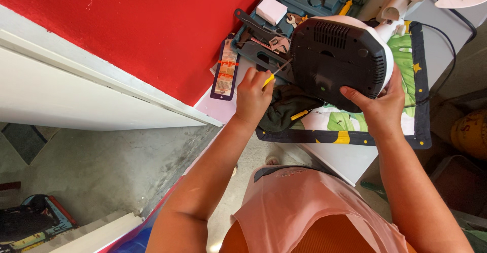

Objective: The person uses a yellow-handled screwdriver to repeatedly tighten and loosen screws on the back casing of a white and black electric fan. The fan is held steady with the left hand while the right hand operates the tool on the screw holes.

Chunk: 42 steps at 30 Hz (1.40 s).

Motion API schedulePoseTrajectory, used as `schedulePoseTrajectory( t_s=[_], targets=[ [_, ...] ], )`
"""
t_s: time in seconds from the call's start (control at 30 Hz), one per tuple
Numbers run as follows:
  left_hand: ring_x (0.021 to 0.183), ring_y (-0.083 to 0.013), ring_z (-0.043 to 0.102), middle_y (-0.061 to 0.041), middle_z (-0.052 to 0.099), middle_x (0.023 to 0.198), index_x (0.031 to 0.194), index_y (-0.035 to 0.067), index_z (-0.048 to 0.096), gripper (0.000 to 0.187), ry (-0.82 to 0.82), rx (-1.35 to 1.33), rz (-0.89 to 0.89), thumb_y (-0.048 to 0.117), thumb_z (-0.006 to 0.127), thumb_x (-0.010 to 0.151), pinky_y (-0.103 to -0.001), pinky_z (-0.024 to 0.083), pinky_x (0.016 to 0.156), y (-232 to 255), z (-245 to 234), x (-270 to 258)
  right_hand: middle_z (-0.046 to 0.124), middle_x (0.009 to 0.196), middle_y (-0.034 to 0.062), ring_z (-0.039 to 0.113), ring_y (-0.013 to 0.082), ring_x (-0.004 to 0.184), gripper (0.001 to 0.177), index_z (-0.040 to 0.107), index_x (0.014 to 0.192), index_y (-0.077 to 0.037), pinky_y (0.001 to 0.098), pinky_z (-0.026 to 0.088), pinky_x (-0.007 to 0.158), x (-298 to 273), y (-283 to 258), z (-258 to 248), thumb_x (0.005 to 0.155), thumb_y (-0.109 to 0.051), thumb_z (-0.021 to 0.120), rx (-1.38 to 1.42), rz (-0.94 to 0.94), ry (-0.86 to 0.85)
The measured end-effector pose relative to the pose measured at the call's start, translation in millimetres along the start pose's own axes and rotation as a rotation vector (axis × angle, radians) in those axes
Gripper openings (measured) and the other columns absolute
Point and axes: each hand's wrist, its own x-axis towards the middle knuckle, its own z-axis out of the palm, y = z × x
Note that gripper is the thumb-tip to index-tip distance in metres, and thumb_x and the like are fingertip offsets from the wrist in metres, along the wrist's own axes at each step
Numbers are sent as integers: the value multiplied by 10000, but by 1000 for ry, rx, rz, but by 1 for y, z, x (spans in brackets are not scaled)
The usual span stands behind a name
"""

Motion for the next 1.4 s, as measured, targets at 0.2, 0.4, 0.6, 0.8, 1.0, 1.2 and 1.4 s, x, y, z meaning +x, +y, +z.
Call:
schedulePoseTrajectory(
  t_s=[0.2, 0.4, 0.6, 0.8, 1.0, 1.2, 1.4],
  targets=[
    [544, -124, 599, -65, 659, 710, 819, -12, 690, 183, -94, -534, -755, 126, 810, 832, -276, 442, 456, 6, 5, 10, 646, 1355, 77, 672, 184, 1216, 831, 471, 1508, -37, 316, 596, 1045, -2, -2, -1, 798, 15, 901, -7, 8, -4],
    [405, -35, 440, 27, 557, 596, 823, 25, 689, 287, -435, -1104, -1508, 286, 787, 889, -179, 299, 365, -42, 12, 22, 635, 1369, 82, 650, 182, 1220, 858, 476, 1522, -38, 313, 567, 1040, -1, -1, -1, 782, 1, 909, -70, -32, 12],
    [429, -46, 408, 24, 527, 592, 856, 25, 669, 351, -531, -1004, -1507, 362, 757, 895, -193, 274, 365, -41, 12, 25, 632, 1349, 75, 651, 171, 1195, 858, 466, 1507, -35, 308, 570, 1014, -1, -2, 0, 769, -32, 904, -77, 30, 34],
    [844, -305, 641, -138, 605, 980, 1026, -11, 649, 217, -140, 161, -94, 138, 749, 905, -368, 528, 718, 20, -14, 3, 631, 1348, 88, 651, 178, 1201, 850, 458, 1507, -13, 311, 566, 1027, -1, -2, 1, 782, -28, 901, -82, 44, 47],
    [898, -319, 651, -145, 581, 1011, 1208, -43, 631, 256, -159, 228, 151, 27, 718, 979, -384, 564, 770, 9, -12, -3, 650, 1333, 92, 665, 180, 1184, 860, 457, 1505, -16, 310, 576, 1017, -1, -4, -1, 770, -52, 901, -102, 90, 26],
    [671, -225, 608, -48, 621, 831, 1096, -22, 686, 233, -169, -308, -724, 140, 732, 936, -321, 495, 590, 11, -4, 4, 647, 1323, 93, 666, 176, 1167, 907, 445, 1509, -17, 316, 585, 996, 2, -6, -2, 737, -72, 917, -162, 108, 31],
    [657, -215, 573, -53, 573, 809, 1035, -20, 655, 330, -451, -1023, -1534, 255, 751, 881, -314, 470, 568, -33, 5, 19, 649, 1338, 90, 658, 176, 1180, 902, 455, 1521, -19, 314, 569, 1007, 1, -4, -3, 748, -66, 918, -153, 90, 28]
  ],
)
